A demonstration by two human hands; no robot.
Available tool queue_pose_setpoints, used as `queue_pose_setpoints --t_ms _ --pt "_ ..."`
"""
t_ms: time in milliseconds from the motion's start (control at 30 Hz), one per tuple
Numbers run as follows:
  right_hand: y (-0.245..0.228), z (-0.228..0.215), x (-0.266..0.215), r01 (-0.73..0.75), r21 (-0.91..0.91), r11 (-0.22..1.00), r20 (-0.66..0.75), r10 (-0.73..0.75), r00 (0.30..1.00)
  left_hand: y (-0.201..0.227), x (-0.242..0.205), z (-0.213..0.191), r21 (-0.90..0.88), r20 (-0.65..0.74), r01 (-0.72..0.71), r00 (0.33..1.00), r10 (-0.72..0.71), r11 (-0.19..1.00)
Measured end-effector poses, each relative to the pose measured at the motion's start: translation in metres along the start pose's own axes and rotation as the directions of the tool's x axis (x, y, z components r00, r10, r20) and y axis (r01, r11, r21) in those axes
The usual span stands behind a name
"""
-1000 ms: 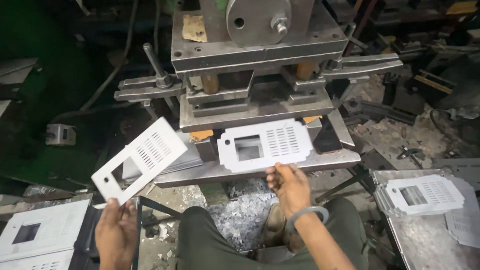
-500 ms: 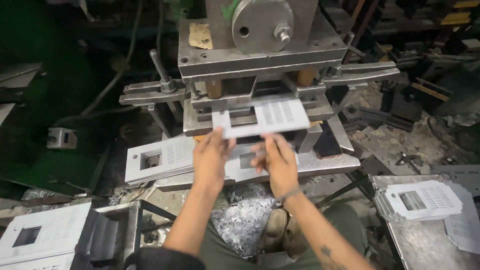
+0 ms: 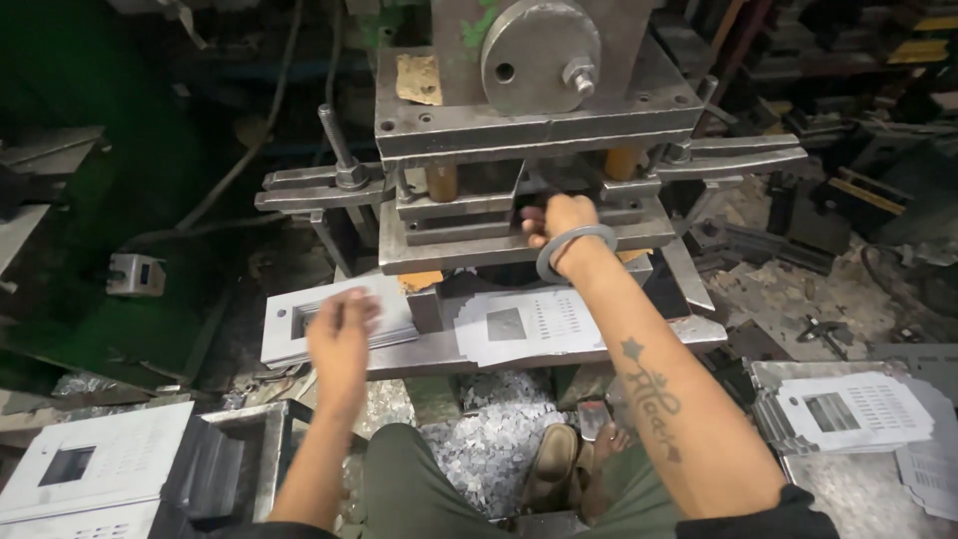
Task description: The recorder is operating a manual stamping machine to punch holes or shapes into metal panels.
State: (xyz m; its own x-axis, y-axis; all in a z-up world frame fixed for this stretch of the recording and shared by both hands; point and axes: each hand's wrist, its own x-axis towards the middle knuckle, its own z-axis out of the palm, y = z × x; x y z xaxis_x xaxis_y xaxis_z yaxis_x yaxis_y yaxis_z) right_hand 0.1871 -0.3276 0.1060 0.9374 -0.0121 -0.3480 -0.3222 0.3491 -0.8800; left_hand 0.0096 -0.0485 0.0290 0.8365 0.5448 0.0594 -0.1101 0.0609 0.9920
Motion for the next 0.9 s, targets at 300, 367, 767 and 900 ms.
queue_pose_setpoints --t_ms 300,367,767,900 --pt "-0.009 0.010 -0.007 -0.164 -0.077 0.983 0.000 0.165 0.986 -0.025 0.072 -0.122 0.918 0.265 -0.327 0.927 0.265 0.224" --pt "-0.011 0.007 -0.007 -0.165 -0.068 0.984 -0.010 0.165 0.986 -0.042 0.084 -0.135 0.931 0.148 -0.246 0.930 0.337 0.269" --pt "-0.009 0.003 -0.009 -0.105 -0.136 0.985 0.048 0.112 0.993 -0.050 0.059 -0.147 -0.092 -0.361 0.400 0.840 -0.404 0.912" --pt "-0.008 0.003 -0.010 -0.113 -0.143 0.983 0.046 0.120 0.992 -0.052 0.061 -0.145 -0.089 -0.428 0.415 0.805 -0.411 0.905"
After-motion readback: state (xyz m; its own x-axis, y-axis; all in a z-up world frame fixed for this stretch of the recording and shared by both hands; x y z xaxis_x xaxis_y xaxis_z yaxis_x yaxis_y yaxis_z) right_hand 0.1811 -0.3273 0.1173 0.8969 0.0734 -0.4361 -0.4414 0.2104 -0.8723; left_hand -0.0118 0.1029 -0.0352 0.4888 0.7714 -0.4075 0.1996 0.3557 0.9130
